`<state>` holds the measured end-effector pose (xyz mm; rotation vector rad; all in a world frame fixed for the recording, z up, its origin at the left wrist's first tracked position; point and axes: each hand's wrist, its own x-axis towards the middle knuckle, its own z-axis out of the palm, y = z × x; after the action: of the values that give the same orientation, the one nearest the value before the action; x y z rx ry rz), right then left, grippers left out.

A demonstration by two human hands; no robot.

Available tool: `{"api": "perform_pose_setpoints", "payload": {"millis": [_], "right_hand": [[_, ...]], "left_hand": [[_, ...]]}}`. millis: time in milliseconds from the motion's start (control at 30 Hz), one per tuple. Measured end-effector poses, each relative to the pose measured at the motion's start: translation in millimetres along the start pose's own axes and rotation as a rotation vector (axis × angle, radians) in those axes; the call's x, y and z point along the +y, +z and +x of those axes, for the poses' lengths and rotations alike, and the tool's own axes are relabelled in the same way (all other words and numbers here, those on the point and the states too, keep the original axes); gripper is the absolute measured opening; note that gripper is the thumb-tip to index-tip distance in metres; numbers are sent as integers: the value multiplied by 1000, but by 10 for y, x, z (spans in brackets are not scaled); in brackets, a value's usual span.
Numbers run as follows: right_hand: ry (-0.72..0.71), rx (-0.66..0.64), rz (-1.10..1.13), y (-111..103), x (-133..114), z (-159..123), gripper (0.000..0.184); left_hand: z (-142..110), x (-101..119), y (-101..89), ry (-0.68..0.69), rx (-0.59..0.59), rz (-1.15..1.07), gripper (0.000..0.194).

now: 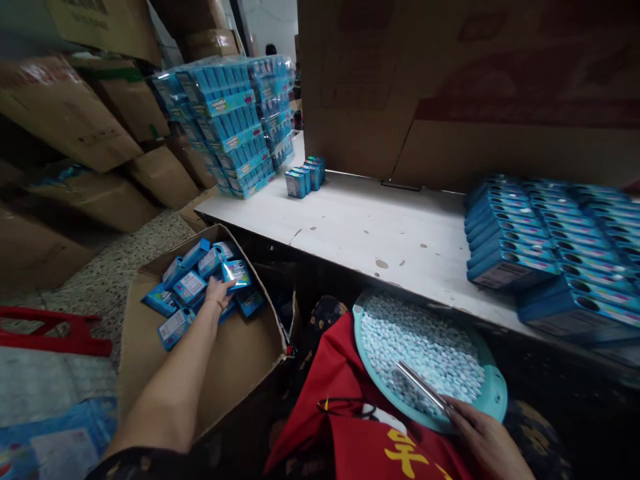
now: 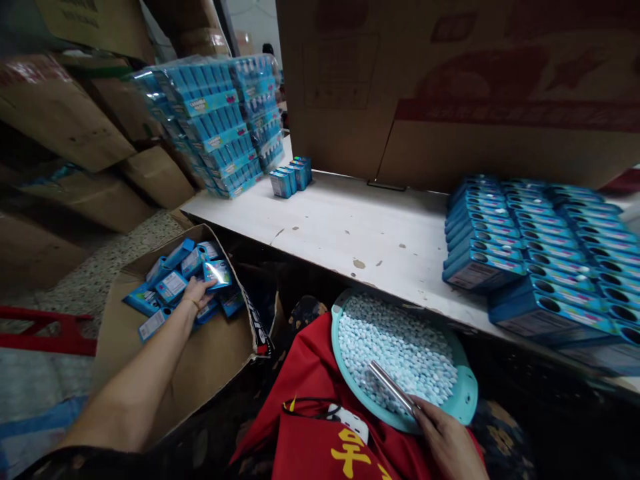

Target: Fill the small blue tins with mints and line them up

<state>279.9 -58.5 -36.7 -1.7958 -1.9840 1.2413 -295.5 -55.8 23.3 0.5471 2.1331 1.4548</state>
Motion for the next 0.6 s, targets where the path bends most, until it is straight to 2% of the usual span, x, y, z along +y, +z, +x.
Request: {"api": "perform_pose_setpoints", "payload": {"millis": [67, 133, 233, 333, 400, 467, 533, 600], "right_hand": [[-9, -13, 2, -3, 26, 19, 42], [-13, -3, -4, -17, 66, 59, 42], [-15, 38, -12, -38, 112, 126, 42], [-52, 54, -15, -60, 76, 137, 42], [-76, 62, -39, -99, 14, 101, 41], [-87, 94, -98, -178, -43, 46, 39], [-76, 143, -185, -295, -67, -15, 37], [-54, 179, -266, -425, -54, -76, 36]], "left_hand": [[-182, 54, -74, 19, -67, -101, 61], [-428, 154, -125, 107, -164, -256, 63], [-888, 344, -72, 229, -305, -402, 62], [-1363, 468, 214, 172, -476, -404, 51], [-1635, 482, 504, 97, -628, -366, 45], [-1849, 461, 802, 95, -749, -283, 44], [-1991, 431, 1045, 219, -810, -122, 46], [-2062, 401, 1198, 443, -793, 116, 45]]}}
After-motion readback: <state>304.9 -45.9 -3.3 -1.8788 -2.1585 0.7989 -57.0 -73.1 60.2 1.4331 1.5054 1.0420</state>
